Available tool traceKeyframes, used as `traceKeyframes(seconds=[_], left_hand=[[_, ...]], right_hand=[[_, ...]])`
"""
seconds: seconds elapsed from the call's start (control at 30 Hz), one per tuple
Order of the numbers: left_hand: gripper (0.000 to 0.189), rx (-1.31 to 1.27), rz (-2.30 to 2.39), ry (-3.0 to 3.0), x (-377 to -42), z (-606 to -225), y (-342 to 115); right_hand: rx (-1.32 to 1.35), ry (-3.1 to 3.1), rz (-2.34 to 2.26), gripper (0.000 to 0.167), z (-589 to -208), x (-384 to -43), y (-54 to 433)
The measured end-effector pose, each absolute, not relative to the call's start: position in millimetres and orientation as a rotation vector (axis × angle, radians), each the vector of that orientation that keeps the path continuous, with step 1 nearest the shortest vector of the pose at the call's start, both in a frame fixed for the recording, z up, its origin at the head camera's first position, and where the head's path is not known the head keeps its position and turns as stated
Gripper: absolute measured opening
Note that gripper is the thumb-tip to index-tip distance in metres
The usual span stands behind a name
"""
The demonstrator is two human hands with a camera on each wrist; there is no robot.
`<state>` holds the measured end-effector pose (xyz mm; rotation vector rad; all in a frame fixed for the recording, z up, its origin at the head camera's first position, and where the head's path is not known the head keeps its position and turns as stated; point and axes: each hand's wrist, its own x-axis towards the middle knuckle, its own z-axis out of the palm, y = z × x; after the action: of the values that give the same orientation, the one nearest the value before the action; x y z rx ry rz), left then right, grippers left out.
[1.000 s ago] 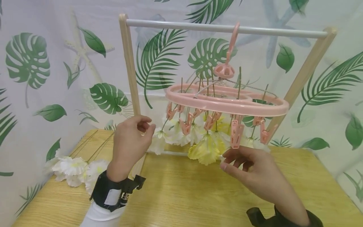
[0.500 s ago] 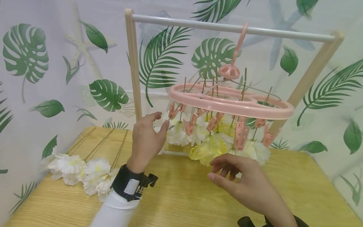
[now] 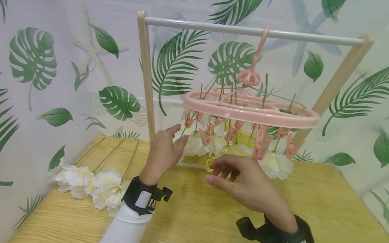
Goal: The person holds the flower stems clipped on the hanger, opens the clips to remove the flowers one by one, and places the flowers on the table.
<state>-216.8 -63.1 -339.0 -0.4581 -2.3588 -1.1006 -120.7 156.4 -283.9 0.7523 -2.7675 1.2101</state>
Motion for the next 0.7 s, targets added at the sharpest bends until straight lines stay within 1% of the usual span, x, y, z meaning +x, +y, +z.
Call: traceKeyframes(seconds=[0.17, 0.33, 0.47, 0.7], left_hand=[[0.041, -0.480, -1.073, -2.433, -217.0, -340.0, -60.9], [0.037, -0.485, -1.045, -2.426, -217.4, -341.7, -57.4], [0.029, -0.485, -1.017, -2.394, -218.0, -343.2, -55.9], [0.015, -0.499, -1.113, -2.356, -215.4, -341.6, -55.9]], right_hand=[[0.736, -2.784, 1.262, 0.024, -286.7, -122.0, 153.7], [0.750, -2.764, 1.263, 0.022, -288.1, -123.4, 153.5], [0.759, -2.746, 1.267, 0.021, -288.6, -124.1, 155.0], [0.713, -2.769, 1.249, 0.021, -288.3, -126.5, 159.3]])
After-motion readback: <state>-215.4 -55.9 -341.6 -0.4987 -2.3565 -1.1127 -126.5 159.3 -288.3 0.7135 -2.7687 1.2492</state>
